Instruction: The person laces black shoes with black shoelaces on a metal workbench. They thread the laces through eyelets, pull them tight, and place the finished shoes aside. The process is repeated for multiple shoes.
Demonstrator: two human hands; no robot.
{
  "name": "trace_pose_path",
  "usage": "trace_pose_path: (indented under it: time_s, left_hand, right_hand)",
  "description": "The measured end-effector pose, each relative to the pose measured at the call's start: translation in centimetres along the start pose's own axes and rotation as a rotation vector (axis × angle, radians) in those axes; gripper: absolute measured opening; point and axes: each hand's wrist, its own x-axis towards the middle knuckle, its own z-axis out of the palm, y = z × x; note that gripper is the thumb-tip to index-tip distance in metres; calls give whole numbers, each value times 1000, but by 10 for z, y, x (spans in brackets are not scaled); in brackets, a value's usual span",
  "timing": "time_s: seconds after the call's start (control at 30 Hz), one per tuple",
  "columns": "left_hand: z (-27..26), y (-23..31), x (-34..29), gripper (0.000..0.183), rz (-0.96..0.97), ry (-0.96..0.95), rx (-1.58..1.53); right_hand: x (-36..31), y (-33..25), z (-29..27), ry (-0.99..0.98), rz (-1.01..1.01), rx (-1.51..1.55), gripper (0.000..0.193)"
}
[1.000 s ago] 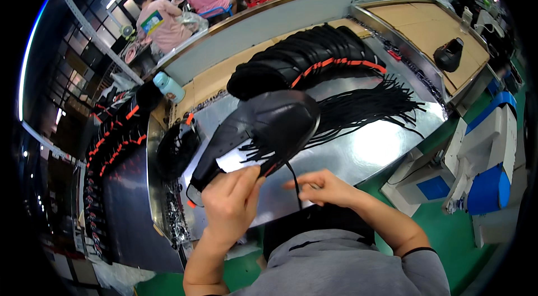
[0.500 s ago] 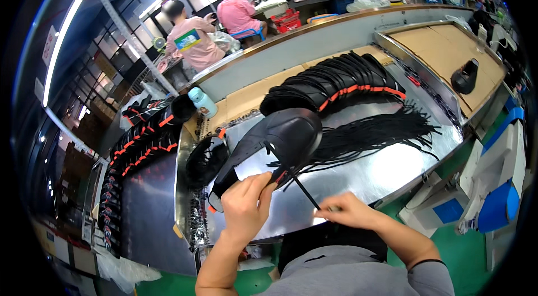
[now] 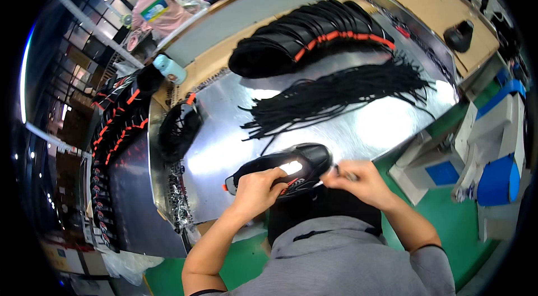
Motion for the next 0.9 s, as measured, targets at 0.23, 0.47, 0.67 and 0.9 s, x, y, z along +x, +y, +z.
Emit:
trace_pose_path:
  time_s: [0.23,0.47,0.67,0.9]
  left_hand:
    - [-5,12,20,16,17,-80,86]
    - [-8,32,48,20,-179,-232,74]
    - [-7,17,46,22,-159,-207,-129]
    - [0,27,60,26,-220,-310,27]
  right_hand:
    - [63,41,27,135,17,153,18]
    - [81,47,25,95,34,179,16]
    - [83,51,10,-52,55,262,13]
    - [88,75,26,160,-15,25,17]
